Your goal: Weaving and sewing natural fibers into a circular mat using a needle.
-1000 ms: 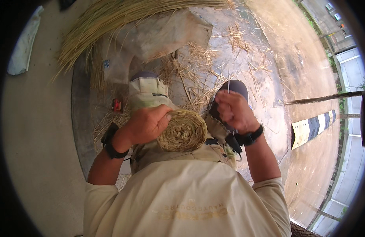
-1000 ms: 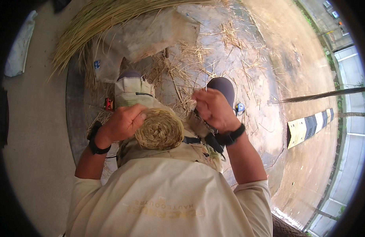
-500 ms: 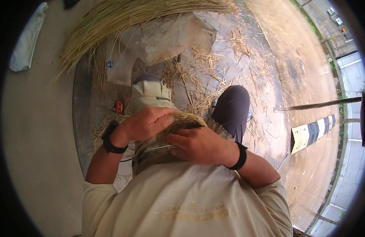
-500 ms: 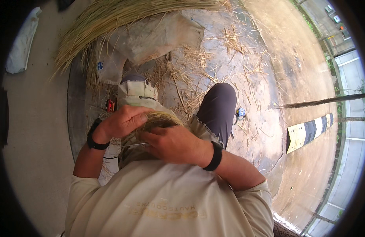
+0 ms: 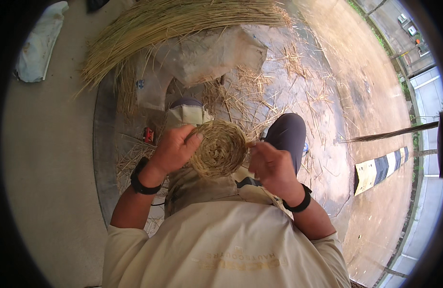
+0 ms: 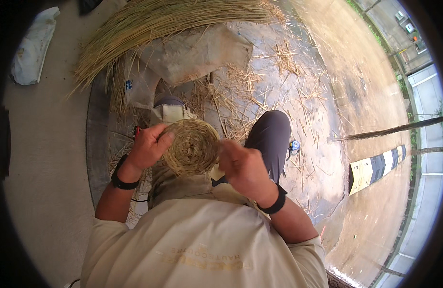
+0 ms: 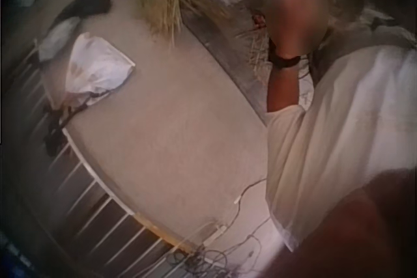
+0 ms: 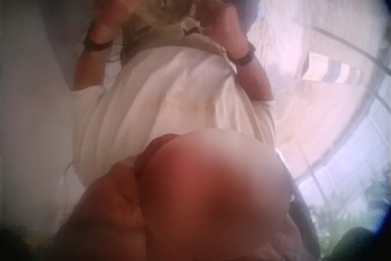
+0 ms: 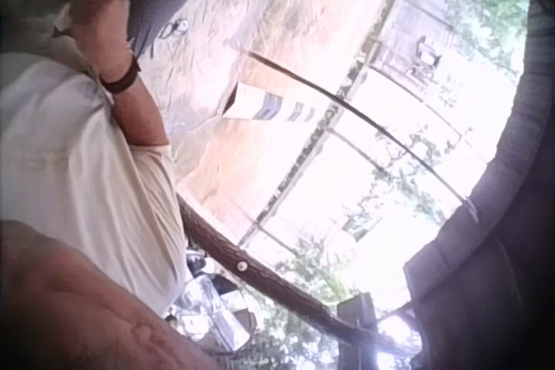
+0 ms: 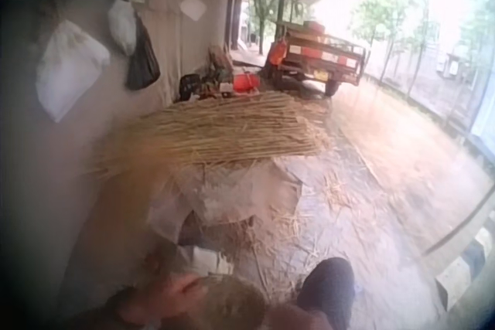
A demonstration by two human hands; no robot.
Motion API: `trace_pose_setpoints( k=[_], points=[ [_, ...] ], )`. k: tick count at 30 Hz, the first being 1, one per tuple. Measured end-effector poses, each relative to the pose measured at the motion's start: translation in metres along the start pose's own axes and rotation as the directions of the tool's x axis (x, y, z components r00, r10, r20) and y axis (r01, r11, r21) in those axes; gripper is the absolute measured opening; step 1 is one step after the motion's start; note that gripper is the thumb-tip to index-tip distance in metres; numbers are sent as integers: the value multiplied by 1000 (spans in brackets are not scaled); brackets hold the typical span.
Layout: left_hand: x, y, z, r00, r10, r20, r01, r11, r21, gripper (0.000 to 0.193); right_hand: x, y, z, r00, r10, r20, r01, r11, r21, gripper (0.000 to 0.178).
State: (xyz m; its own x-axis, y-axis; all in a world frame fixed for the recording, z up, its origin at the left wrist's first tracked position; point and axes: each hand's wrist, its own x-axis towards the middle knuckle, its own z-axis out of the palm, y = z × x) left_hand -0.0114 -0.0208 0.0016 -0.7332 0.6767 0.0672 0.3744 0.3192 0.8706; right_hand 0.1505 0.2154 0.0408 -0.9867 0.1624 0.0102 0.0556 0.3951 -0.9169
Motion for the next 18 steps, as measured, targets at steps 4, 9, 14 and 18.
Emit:
trace_pose_setpoints(
  k=[4, 9, 14, 18],
  points=[
    [-3, 14, 2, 998, 56, -12, -56, 998, 26, 23, 4, -12, 19, 974, -110, 198, 151, 967, -203, 10],
    [-9, 25, 0, 1000, -5, 26, 3, 999, 52, 26, 6, -14, 26, 962, -122, 245, 168, 971, -173, 12],
    [-9, 25, 4, 996, 90, -18, -89, 995, 54, 23, 4, -16, 25, 965, -98, 243, 133, 982, -135, 11],
    [-10, 32, 6, 994, 103, -29, -100, 991, 83, 20, 2, -21, 23, 970, -50, 236, 72, 994, -83, 10]
  ],
)
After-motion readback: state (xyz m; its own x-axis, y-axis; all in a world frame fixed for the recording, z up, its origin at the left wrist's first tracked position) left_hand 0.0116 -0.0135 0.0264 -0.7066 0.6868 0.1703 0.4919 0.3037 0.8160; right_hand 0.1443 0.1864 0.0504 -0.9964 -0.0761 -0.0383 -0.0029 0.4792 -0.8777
